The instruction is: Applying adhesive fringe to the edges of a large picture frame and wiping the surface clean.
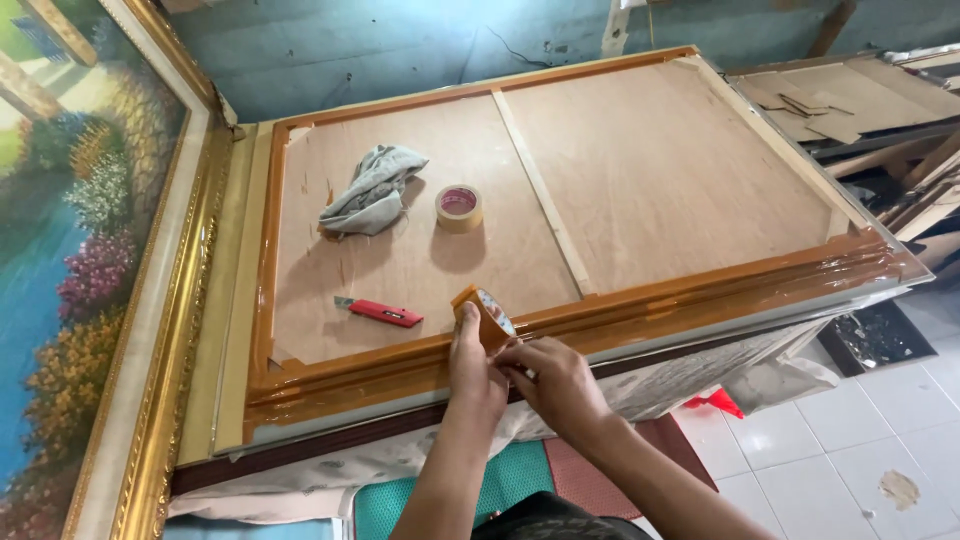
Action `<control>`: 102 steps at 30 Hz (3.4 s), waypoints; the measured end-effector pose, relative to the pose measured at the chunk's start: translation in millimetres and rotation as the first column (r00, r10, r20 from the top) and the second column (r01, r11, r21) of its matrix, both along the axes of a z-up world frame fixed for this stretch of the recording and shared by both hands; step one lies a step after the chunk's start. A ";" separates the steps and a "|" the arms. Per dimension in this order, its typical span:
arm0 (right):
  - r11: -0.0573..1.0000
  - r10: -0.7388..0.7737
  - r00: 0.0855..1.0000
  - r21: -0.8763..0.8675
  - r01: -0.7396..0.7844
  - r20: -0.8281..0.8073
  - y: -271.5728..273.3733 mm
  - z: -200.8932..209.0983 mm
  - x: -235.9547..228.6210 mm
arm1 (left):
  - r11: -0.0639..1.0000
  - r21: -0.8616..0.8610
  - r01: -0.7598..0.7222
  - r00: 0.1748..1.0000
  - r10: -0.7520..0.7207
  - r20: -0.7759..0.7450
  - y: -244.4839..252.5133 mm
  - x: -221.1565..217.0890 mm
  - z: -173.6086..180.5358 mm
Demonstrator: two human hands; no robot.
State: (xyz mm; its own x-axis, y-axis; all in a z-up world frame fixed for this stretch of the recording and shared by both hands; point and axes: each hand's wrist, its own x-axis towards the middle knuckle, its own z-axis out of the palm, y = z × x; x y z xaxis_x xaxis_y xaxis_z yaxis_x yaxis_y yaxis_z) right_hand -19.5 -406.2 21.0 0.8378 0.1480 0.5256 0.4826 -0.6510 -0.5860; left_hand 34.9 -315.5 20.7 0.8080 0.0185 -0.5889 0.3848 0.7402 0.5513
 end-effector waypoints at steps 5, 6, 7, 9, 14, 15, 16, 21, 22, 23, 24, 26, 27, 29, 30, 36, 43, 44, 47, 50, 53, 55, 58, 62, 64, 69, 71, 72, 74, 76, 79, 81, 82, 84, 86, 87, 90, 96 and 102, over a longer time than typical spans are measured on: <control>0.991 0.048 0.997 0.131 -0.040 -0.054 24.5 -1.1 -5.7 | 0.999 0.039 0.005 1.000 -0.005 -0.013 15.6 6.4 35.1; 0.982 0.036 0.995 0.187 -0.017 -0.098 29.0 0.6 -6.4 | 1.000 0.015 0.004 1.000 -0.003 -0.028 19.3 7.2 42.6; 0.983 0.037 0.995 0.185 -0.018 -0.097 29.4 4.7 -4.9 | 1.000 0.014 0.003 1.000 -0.002 -0.027 19.8 8.9 40.7; 0.990 0.067 0.994 0.131 -0.055 -0.084 31.1 12.8 -5.5 | 1.000 0.012 -0.003 1.000 0.003 -0.013 21.7 8.5 36.3; 0.921 -0.079 0.892 0.310 0.236 -0.446 32.5 28.2 1.0 | 0.996 0.078 0.043 0.998 -0.046 0.036 24.9 4.0 20.5; 0.875 -0.078 0.785 0.335 0.350 -0.615 32.7 33.7 2.4 | 0.996 0.087 0.031 0.998 -0.036 0.049 24.5 3.4 18.0; 0.875 -0.079 0.786 0.335 0.349 -0.614 33.2 36.0 2.9 | 0.996 0.087 0.031 0.998 -0.035 0.051 24.8 1.8 19.4; 0.704 0.213 0.683 0.595 0.389 -0.698 24.6 28.4 2.4 | 0.982 0.132 0.133 0.987 -0.143 0.070 21.5 -7.6 10.2; 0.705 0.212 0.685 0.594 0.387 -0.697 22.4 28.1 3.1 | 0.983 0.130 0.132 0.987 -0.143 0.073 21.5 -12.0 21.3; 0.691 0.205 0.695 0.604 0.396 -0.690 20.2 27.8 3.7 | 0.976 0.111 0.189 0.981 -0.192 0.016 21.5 -16.6 32.3; 0.677 0.199 0.702 0.614 0.406 -0.684 18.1 27.1 2.6 | 0.966 0.089 0.245 0.969 -0.242 -0.043 21.8 -23.0 42.9; 0.682 0.127 0.706 0.578 0.448 -0.697 20.0 27.2 5.2 | 0.962 0.126 0.241 0.970 -0.244 0.012 13.5 -12.0 2.2; 0.681 0.054 0.707 0.543 0.491 -0.706 20.8 27.0 6.2 | 0.958 0.164 0.237 0.966 -0.250 0.067 9.2 -6.9 -18.4; 0.676 0.032 0.712 0.540 0.502 -0.701 23.6 31.8 3.8 | 0.955 0.170 0.244 0.963 -0.259 0.072 5.3 -2.2 -32.7; 0.670 0.009 0.717 0.536 0.513 -0.697 24.5 34.2 2.6 | 0.951 0.176 0.252 0.960 -0.269 0.077 2.8 0.1 -40.0; 0.559 0.041 0.723 0.616 0.555 -0.690 29.2 46.8 -5.0 | 0.962 0.194 0.190 0.978 -0.203 0.047 3.2 -11.2 -5.8; 0.496 0.125 0.759 0.703 0.510 -0.639 21.1 27.7 -2.0 | 0.959 0.234 0.158 0.983 -0.174 0.051 16.0 -20.0 9.4; 0.527 0.099 0.760 0.682 0.507 -0.642 21.6 31.2 -2.3 | 0.948 0.270 0.167 0.978 -0.194 0.079 17.7 -23.3 11.2; 0.571 0.059 0.764 0.649 0.502 -0.643 20.4 36.9 -0.1 | 0.901 0.390 0.190 0.956 -0.261 0.137 23.8 -28.6 12.8; 0.577 0.017 0.776 0.640 0.507 -0.630 13.2 35.4 6.7 | 0.814 0.544 0.202 0.917 -0.353 0.186 32.3 -24.4 -9.7; 0.560 -0.018 0.782 0.642 0.524 -0.623 4.8 40.4 10.9 | 0.721 0.665 0.192 0.873 -0.436 0.221 40.4 -26.4 -9.3; 0.549 -0.024 0.776 0.640 0.538 -0.631 -0.9 39.9 12.8 | 0.674 0.715 0.186 0.849 -0.476 0.229 46.0 -30.4 -0.9; 0.555 -0.015 0.793 0.655 0.513 -0.609 -10.2 31.0 16.9 | 0.646 0.739 0.191 0.833 -0.505 0.226 50.8 -32.3 2.6; 0.596 -0.070 0.797 0.616 0.516 -0.600 -8.1 36.0 17.2 | 0.608 0.775 0.174 0.822 -0.523 0.226 52.1 -32.3 5.1; 0.607 -0.088 0.783 0.590 0.532 -0.616 -6.2 38.4 14.6 | 0.598 0.784 0.169 0.815 -0.532 0.230 52.0 -32.4 5.5; 0.698 -0.098 0.733 0.479 0.533 -0.673 -18.1 14.7 16.8 | 0.626 0.752 0.206 0.801 -0.549 0.238 49.9 -30.7 3.3; 0.721 -0.107 0.725 0.448 0.528 -0.681 -19.8 9.2 16.8 | 0.630 0.747 0.211 0.795 -0.556 0.244 48.0 -31.7 7.0; 0.744 -0.114 0.719 0.421 0.519 -0.685 -20.4 6.7 17.9 | 0.633 0.744 0.213 0.788 -0.562 0.253 47.4 -31.3 9.3; 0.781 -0.125 0.705 0.369 0.504 -0.698 -16.4 14.8 17.0 | 0.629 0.746 0.219 0.792 -0.561 0.241 47.9 -29.4 8.7; 0.815 -0.139 0.691 0.315 0.487 -0.709 -13.6 21.3 15.9 | 0.625 0.747 0.225 0.796 -0.561 0.230 47.7 -28.2 11.8; 0.855 -0.153 0.677 0.247 0.455 -0.720 -13.0 19.8 15.1 | 0.583 0.771 0.256 0.789 -0.587 0.182 47.5 -27.9 17.6; 0.852 -0.118 0.690 0.284 0.439 -0.714 -16.4 8.1 16.9 | 0.597 0.764 0.244 0.781 -0.588 0.209 46.8 -27.0 15.9; 0.853 -0.117 0.690 0.284 0.439 -0.715 -14.0 10.9 16.1 | 0.597 0.764 0.245 0.782 -0.587 0.208 47.2 -27.2 15.7; 0.834 -0.082 0.662 0.312 0.455 -0.745 -9.2 16.8 14.8 | 0.586 0.774 0.242 0.780 -0.591 0.204 47.8 -27.1 15.5; 0.871 -0.051 0.678 0.300 0.389 -0.734 -2.9 31.0 9.0 | 0.582 0.777 0.242 0.782 -0.590 0.199 49.6 -28.2 19.7; 0.903 -0.018 0.691 0.285 0.321 -0.723 0.2 38.0 5.6 | 0.578 0.779 0.242 0.784 -0.589 0.194 50.3 -29.3 21.7; 0.947 -0.156 0.715 0.103 0.305 -0.681 -0.6 38.6 -4.3 | 0.573 0.786 0.233 0.798 -0.575 0.182 52.6 -29.6 12.2; 0.934 -0.158 0.628 0.090 0.345 -0.762 -7.9 13.6 1.4 | 0.577 0.794 0.193 0.804 -0.557 0.209 54.6 -25.1 -8.4; 0.928 -0.277 0.580 -0.057 0.368 -0.766 -3.7 14.3 6.0 | 0.562 0.806 0.188 0.802 -0.562 0.205 53.5 -29.6 -0.2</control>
State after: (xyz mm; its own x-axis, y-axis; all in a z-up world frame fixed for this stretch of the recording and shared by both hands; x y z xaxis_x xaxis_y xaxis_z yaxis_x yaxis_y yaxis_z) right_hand -13.6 -409.8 35.2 0.9222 -0.2257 -0.3142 -0.3859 -0.5919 -0.7076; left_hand 5.3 -262.0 20.4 0.9855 -0.0858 -0.1466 0.1343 -0.1349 0.9817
